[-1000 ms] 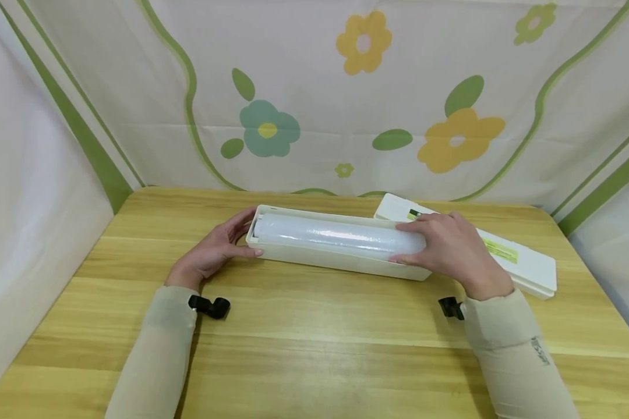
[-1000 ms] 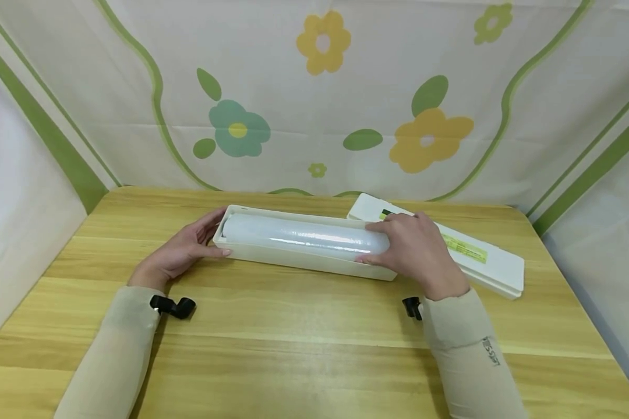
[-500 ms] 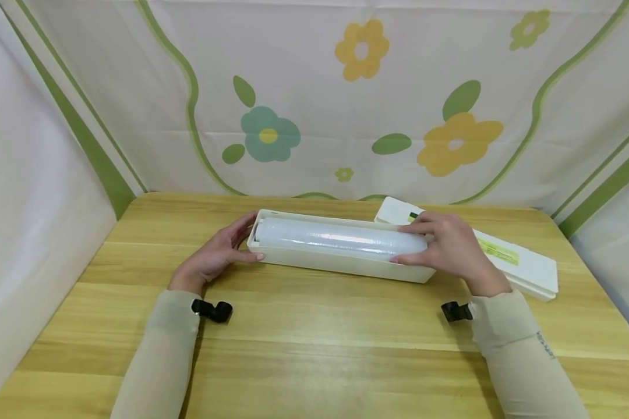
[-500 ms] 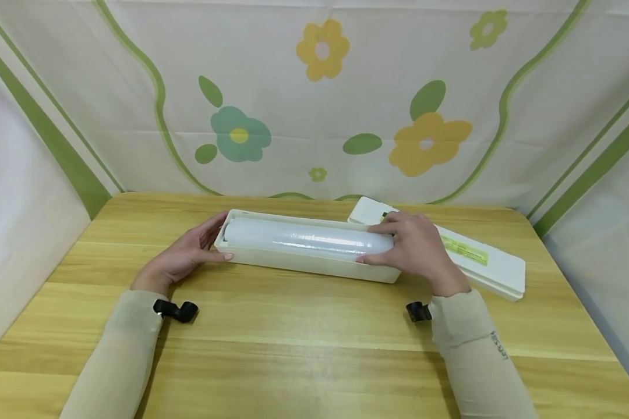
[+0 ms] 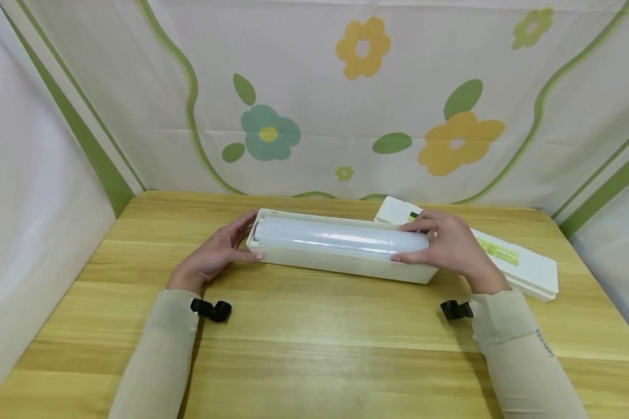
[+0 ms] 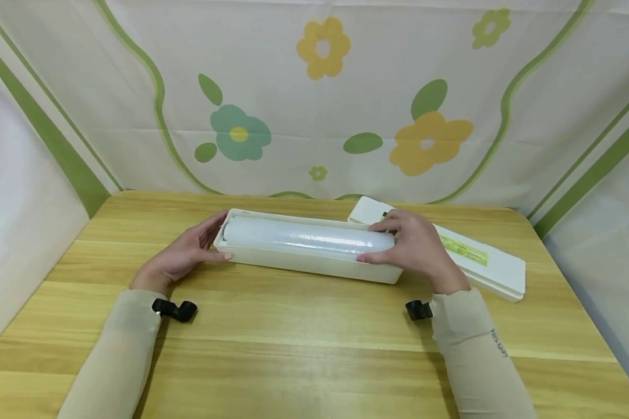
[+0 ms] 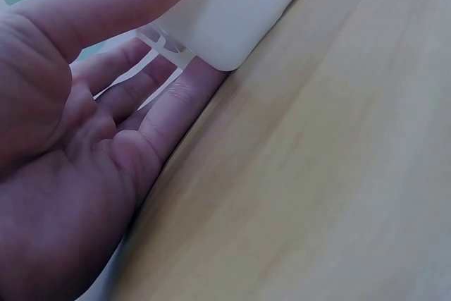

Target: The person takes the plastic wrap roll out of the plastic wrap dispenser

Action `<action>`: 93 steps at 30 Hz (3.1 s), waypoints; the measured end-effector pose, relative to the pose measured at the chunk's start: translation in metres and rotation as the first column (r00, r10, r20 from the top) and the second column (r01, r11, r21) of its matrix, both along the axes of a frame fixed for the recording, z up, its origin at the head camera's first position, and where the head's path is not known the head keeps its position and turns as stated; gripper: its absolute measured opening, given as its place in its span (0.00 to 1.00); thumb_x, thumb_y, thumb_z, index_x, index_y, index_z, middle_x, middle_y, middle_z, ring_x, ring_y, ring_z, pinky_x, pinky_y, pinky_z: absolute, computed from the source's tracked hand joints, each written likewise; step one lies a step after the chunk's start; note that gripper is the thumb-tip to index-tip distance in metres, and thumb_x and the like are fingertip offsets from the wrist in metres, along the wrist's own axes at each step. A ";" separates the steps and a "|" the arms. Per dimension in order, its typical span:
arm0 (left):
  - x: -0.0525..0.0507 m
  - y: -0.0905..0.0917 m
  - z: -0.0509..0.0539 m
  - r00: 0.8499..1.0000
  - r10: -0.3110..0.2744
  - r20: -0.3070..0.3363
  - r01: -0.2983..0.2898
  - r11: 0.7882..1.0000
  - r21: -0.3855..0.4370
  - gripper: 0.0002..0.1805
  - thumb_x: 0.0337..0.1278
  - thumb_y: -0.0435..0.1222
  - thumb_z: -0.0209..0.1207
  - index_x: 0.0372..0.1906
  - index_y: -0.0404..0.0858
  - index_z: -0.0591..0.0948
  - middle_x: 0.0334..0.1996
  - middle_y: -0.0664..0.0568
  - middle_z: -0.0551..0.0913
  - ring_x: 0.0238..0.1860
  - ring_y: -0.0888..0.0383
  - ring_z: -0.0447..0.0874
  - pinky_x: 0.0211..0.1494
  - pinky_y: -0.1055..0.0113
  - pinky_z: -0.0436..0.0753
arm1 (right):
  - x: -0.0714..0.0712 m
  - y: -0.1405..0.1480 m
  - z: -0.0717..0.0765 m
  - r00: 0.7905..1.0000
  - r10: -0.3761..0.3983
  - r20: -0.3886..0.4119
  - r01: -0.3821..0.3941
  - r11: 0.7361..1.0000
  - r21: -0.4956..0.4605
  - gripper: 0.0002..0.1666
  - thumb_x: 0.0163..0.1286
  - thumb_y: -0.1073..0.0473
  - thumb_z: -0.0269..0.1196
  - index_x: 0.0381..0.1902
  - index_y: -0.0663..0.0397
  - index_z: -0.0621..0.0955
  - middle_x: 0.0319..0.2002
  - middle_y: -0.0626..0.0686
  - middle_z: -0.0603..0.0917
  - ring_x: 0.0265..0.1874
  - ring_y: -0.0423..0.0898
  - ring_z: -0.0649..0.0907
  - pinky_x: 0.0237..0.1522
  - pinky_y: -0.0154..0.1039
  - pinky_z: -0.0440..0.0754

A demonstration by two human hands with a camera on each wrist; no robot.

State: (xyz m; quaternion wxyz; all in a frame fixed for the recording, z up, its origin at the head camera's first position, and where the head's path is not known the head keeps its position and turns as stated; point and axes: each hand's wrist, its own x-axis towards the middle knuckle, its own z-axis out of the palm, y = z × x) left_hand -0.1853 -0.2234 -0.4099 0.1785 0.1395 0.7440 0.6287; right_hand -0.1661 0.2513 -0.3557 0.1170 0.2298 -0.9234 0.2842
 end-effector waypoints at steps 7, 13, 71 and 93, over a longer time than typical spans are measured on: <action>0.001 0.002 0.000 1.000 -0.007 -0.004 0.007 1.000 0.007 0.58 0.62 0.25 0.73 0.89 0.44 0.52 0.89 0.48 0.52 0.89 0.45 0.46 0.65 0.80 0.79 | 0.000 -0.001 0.005 0.988 -0.064 0.138 0.073 0.996 -0.057 0.28 0.43 0.44 0.90 0.43 0.38 0.94 0.37 0.41 0.88 0.35 0.40 0.78 0.36 0.33 0.72; 0.000 0.003 0.000 1.000 -0.011 -0.014 0.011 1.000 0.023 0.57 0.61 0.25 0.73 0.89 0.47 0.54 0.87 0.46 0.57 0.86 0.43 0.54 0.63 0.75 0.83 | 0.003 -0.003 0.012 0.989 -0.054 0.141 0.068 0.993 -0.096 0.24 0.45 0.46 0.90 0.42 0.36 0.94 0.36 0.42 0.85 0.34 0.45 0.76 0.34 0.36 0.71; 0.002 0.003 0.004 1.000 0.020 0.011 -0.020 1.000 0.001 0.57 0.59 0.24 0.74 0.87 0.52 0.58 0.83 0.48 0.64 0.79 0.48 0.63 0.63 0.73 0.84 | 0.006 -0.039 0.031 0.960 0.065 -0.271 0.008 0.965 0.261 0.46 0.33 0.29 0.88 0.55 0.33 0.92 0.43 0.47 0.95 0.31 0.45 0.89 0.28 0.42 0.80; 0.003 0.002 0.002 0.999 0.032 0.018 -0.032 0.999 0.005 0.58 0.58 0.24 0.74 0.88 0.50 0.57 0.84 0.47 0.62 0.80 0.46 0.62 0.63 0.75 0.82 | 0.005 -0.038 0.023 0.955 0.035 -0.295 0.018 0.985 0.172 0.43 0.31 0.32 0.88 0.51 0.36 0.94 0.41 0.47 0.96 0.28 0.45 0.90 0.25 0.39 0.76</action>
